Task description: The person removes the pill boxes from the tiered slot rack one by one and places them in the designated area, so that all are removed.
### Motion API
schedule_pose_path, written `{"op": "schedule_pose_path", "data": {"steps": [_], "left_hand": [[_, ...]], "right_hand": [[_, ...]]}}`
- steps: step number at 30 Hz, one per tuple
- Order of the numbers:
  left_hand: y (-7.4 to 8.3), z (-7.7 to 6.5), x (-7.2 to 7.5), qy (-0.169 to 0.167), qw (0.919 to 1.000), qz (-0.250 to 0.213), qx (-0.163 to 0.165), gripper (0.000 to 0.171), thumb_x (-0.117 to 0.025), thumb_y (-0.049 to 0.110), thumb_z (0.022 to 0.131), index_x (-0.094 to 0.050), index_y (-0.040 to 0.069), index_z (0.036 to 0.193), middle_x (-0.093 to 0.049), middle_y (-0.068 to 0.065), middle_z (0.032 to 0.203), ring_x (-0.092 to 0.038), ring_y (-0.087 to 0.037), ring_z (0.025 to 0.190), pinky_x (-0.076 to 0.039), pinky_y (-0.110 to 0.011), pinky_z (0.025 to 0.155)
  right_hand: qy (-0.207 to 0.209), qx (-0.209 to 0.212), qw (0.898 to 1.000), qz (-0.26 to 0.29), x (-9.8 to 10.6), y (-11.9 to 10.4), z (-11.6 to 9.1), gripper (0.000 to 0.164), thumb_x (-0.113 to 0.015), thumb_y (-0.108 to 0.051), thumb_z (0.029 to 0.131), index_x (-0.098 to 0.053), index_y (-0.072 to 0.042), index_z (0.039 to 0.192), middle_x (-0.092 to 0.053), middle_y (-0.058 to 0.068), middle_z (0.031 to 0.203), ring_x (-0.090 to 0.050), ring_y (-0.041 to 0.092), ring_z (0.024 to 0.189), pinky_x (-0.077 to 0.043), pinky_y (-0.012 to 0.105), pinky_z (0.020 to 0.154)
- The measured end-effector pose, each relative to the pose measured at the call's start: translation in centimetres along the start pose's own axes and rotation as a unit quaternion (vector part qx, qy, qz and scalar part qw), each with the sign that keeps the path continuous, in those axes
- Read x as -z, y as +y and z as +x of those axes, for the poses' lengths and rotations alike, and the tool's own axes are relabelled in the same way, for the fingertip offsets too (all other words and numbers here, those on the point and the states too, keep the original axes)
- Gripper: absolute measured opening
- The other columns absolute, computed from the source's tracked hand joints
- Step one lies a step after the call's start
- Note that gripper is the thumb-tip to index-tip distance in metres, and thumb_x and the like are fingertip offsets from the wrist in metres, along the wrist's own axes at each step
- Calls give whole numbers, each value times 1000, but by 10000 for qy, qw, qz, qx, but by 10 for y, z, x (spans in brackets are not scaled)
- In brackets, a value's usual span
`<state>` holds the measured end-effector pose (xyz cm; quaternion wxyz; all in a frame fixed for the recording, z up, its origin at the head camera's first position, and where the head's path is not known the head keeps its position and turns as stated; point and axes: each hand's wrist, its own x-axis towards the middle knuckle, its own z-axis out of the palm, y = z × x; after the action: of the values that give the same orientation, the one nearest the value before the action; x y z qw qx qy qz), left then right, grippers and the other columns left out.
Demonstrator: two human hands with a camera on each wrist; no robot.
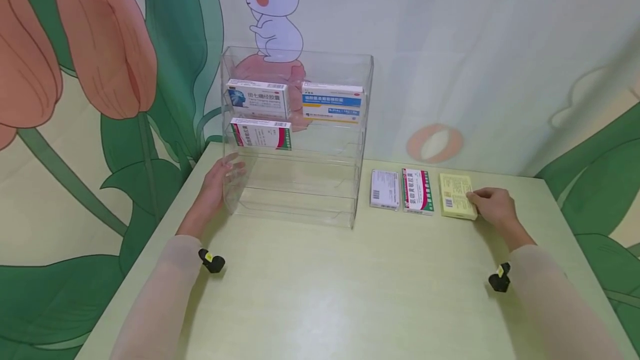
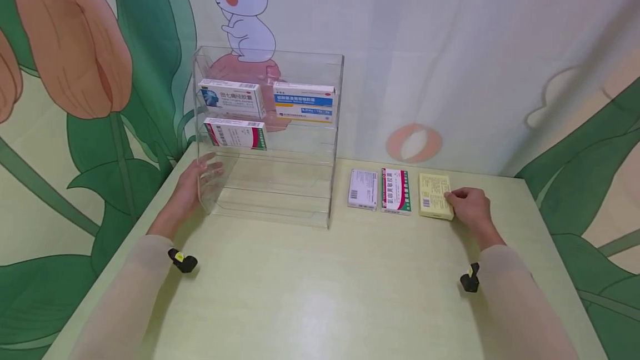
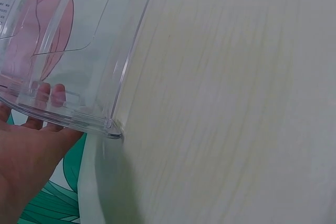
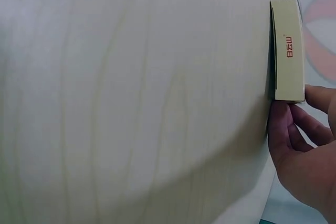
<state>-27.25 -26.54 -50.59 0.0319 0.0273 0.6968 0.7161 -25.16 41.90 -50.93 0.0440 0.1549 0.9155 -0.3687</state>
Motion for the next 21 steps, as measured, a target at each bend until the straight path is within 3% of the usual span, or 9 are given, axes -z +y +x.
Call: {"op": "schedule_pose_path", "data": {"steps": [9,21], "left_hand": [[-1,0,0,-29,9999,85,83,57,-34,40,115,-30,14,166,-37,-23,165,-38,-36,152,-29,-58,123],[0,-1,-1,-33,10000,71,-10,58,-34,41,115,-29,13,166,-38,-25,164,-39,-37,152,-28,-59,124]], "right_hand": [[26,367,9984,-420,-2,4,3,49,-55,-31,110,-63,11,134,-66,29,126,-62,33,103,-51,30,71],[-13,328,9990,-302,-2,1,3,50,-53,-30,110,-60,12,137,-65,30,127,-64,33,104,-52,26,71]]}}
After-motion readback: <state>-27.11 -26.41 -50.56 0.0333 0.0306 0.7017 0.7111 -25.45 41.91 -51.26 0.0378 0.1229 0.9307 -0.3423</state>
